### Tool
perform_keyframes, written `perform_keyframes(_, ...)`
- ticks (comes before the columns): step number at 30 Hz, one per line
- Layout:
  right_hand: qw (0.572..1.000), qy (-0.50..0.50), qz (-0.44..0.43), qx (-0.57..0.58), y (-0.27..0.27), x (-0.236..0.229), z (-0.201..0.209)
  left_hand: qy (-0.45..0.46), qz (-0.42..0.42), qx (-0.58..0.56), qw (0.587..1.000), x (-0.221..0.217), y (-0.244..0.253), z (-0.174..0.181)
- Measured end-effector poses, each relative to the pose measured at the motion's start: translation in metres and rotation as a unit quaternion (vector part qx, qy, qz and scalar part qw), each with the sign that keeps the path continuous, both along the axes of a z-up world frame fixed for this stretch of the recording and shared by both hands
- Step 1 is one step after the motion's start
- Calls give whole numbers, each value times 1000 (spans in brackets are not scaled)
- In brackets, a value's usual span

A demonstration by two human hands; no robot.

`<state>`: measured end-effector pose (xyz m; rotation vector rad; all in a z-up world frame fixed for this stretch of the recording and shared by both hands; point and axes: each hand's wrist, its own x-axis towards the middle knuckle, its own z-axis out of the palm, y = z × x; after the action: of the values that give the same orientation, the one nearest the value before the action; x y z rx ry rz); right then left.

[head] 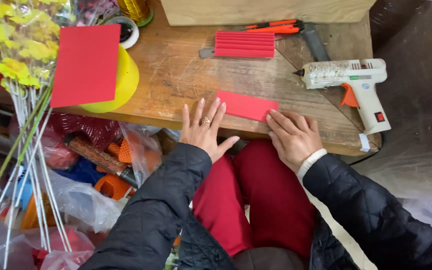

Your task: Folding a red paper strip into an accordion shape to create a decorative fan.

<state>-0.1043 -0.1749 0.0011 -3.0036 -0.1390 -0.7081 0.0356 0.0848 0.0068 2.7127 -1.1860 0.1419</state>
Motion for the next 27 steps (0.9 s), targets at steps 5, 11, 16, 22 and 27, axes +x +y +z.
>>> perform_keyframes(5, 1000, -2, 0, 8, -6, 1, 0, -2, 30, 3, 1000, -4, -2, -3)
perform_keyframes(11, 998, 12, 6, 56, -9, 8, 8, 19, 52, -6, 998, -5, 2, -5)
perform_keyframes(16, 999, -32, 5, 23, 7, 27, 9, 32, 62, -36, 997, -5, 1, -12)
perform_keyframes(22, 996, -12, 63, 55, 41, 63, 8, 61, 62, -21, 996, -9, 2, 1)
perform_keyframes(27, 996, 86, -3, 0, 82, 64, 36, 66, 79, 3, 995, -10, -2, 0)
